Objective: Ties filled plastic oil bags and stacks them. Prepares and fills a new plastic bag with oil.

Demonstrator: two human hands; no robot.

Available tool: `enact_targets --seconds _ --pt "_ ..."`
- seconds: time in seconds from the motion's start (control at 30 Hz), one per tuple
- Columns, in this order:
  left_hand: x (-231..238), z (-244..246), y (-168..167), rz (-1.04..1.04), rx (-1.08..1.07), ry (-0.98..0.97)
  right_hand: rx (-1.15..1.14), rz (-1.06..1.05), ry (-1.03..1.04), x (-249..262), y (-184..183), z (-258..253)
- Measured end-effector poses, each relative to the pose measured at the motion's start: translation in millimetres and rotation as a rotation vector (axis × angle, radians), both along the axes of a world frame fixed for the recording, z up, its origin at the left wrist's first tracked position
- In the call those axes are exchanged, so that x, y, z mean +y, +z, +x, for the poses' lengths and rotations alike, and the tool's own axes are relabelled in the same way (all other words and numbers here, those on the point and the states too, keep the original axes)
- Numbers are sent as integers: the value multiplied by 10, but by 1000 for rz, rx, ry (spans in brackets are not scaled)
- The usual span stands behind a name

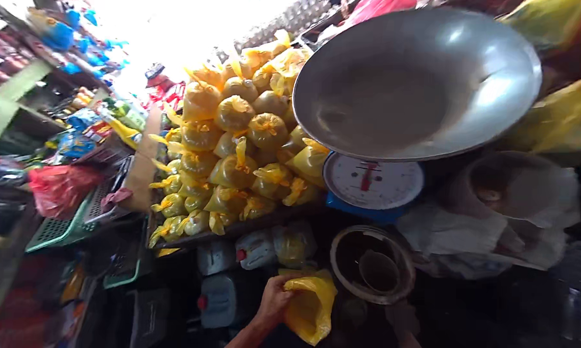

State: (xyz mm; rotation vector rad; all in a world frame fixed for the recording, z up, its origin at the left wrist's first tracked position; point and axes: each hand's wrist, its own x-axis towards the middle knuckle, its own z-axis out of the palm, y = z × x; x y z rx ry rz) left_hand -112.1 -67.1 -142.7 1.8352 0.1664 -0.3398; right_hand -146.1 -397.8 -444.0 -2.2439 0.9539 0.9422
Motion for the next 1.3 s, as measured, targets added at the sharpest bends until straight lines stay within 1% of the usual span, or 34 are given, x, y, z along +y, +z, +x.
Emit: enact_targets --seconds 0.03,0.07,0.1,0.13,0.17,0.2,0.23,0.27,0.3,0.33,0.37,0.4,0.47,0.5,0.57,0.6,0.63,0.7,0.73,0.8,0.87,0.9,0.97,1.0,1.1,1.17,1.2,1.3 --pt "5 -41 -10 -9 -16 60 37 -31 31 61 198 42" --pt "10 -65 -4 -17 -23 104 67 -70 42 132 509 101" --pt "20 -80 9 -20 -23 138 61 -134 57 183 711 132" --pt "39 -84 29 -31 -18 166 153 2 128 59 944 207" --pt "67 -79 41 -37 -8 186 34 -62 155 63 839 96" --pt "97 -55 40 -43 4 199 -163 -197 149 98 483 -79" --pt "121 -19 29 -51 26 209 -145 -147 159 17 290 -106" --pt "133 14 13 -71 65 220 19 25 199 -145 243 -43" --pt "140 48 -2 -107 113 220 -251 -162 149 -63 -146 -234" --pt "151 93 4 -151 160 207 -354 -175 122 -51 -293 -264" --pt "172 134 36 -200 196 182 -379 -134 104 -33 -248 -223" --pt "200 173 77 -241 212 155 -422 -75 50 22 -102 -164" --pt "244 259 143 -316 193 151 -515 51 -164 144 285 -22" --pt "247 303 174 -332 170 178 -565 91 -264 173 452 33" --pt "270 412 257 -302 104 197 -718 140 -392 200 774 97" --pt "310 471 300 -241 43 161 -773 164 -435 221 955 104" --pt "355 539 333 -134 -33 98 -808 195 -484 240 1180 103" --pt "433 703 395 153 -160 -45 -908 287 -568 263 1722 93" --pt "457 791 424 237 -198 -85 -982 346 -577 264 1989 60" --pt "464 973 487 299 -226 -96 -1133 544 -536 231 2544 -28" --pt "453 1168 556 329 -213 -91 -1253 734 -411 174 3097 -97" --pt "437 1262 590 339 -201 -97 -1305 763 -338 156 3359 -127" --pt "365 1459 699 358 -181 -118 -1436 672 -228 152 3832 -105" --pt "319 1556 781 371 -173 -140 -1513 599 -228 183 4048 -56" --pt "159 1760 1050 369 -166 -186 -1669 394 -326 335 4677 134" --pt "47 1843 1189 343 -214 -208 -1662 273 -339 405 5015 251" --pt "-18 1940 1240 375 -228 -226 -1650 225 -308 426 5141 318" --pt "-170 2076 1448 452 -268 -284 -1540 -7 -104 448 5409 474"
